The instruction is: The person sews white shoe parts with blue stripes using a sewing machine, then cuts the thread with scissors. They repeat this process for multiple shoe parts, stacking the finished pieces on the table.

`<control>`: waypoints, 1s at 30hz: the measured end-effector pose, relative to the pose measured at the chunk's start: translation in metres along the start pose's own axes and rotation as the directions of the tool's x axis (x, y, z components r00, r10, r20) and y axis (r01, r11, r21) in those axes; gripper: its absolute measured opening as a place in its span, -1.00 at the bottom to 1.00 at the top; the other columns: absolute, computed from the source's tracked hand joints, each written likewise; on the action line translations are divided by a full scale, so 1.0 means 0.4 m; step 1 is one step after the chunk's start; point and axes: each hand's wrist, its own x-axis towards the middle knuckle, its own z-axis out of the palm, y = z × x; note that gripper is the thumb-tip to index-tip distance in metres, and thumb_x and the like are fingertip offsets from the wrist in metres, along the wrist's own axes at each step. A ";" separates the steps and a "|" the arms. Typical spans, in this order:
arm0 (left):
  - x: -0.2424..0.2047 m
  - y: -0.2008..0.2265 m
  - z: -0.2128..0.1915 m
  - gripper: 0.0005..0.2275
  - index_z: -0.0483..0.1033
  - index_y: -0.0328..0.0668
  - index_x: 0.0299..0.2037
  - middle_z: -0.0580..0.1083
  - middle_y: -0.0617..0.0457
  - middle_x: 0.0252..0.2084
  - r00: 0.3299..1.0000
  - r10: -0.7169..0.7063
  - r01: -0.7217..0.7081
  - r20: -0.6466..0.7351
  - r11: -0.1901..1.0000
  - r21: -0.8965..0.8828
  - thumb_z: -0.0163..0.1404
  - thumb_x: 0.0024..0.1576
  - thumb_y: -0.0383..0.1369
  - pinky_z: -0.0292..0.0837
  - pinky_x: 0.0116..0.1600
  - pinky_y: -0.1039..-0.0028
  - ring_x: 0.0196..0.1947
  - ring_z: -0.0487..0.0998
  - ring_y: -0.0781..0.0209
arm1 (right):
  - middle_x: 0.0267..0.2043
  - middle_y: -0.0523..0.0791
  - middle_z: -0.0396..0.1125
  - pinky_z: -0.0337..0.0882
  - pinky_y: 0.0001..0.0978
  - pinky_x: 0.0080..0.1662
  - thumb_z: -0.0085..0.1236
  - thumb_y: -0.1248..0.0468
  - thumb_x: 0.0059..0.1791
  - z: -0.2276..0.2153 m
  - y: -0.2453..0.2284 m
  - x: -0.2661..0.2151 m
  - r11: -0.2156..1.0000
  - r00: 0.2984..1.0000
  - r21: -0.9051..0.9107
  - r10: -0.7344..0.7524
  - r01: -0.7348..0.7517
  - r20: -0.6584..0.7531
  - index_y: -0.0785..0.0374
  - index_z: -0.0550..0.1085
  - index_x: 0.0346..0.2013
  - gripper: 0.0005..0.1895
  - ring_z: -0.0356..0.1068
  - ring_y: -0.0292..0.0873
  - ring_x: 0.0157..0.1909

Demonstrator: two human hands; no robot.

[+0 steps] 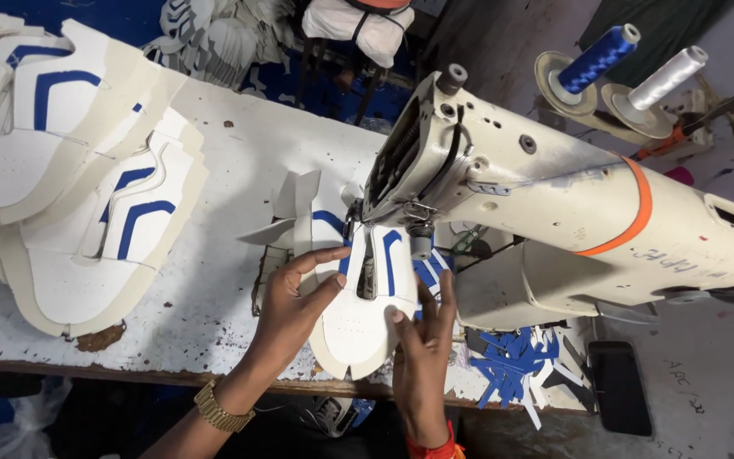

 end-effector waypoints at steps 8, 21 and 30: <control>0.008 -0.016 0.016 -0.70 0.54 -0.32 0.09 0.60 -0.05 -0.02 0.996 0.077 -0.078 -0.052 0.996 -0.029 0.08 0.13 -0.54 0.62 -0.09 0.53 -0.15 0.62 0.36 | 0.33 0.11 0.30 0.48 -0.26 0.11 0.06 0.59 -0.09 -0.010 0.033 0.012 0.999 0.997 0.024 -0.025 0.023 0.076 0.39 0.29 0.33 -0.34 0.40 -0.08 0.19; 0.090 -0.047 0.018 -0.87 0.38 -0.27 -0.16 0.40 0.12 -0.28 0.979 0.190 -0.194 -0.067 0.979 -0.055 0.04 0.15 -0.56 0.28 -0.40 0.64 -0.44 0.35 0.51 | 0.17 0.02 0.41 0.48 -0.40 -0.06 0.03 0.58 -0.02 0.029 0.019 0.080 0.998 0.997 0.038 -0.051 0.049 0.055 0.48 0.35 0.26 -0.49 0.45 -0.24 -0.05; 0.139 -0.059 0.007 -0.86 0.36 -0.26 -0.09 0.39 0.09 -0.23 0.988 0.153 -0.154 -0.017 0.985 -0.083 -0.01 0.17 -0.55 0.27 -0.40 0.61 -0.41 0.31 0.53 | -0.12 -0.05 0.47 0.48 -0.37 -0.09 0.06 0.55 0.03 0.013 0.072 0.152 0.993 0.988 0.078 -0.099 0.091 0.117 0.48 0.42 0.19 -0.59 0.44 -0.26 -0.16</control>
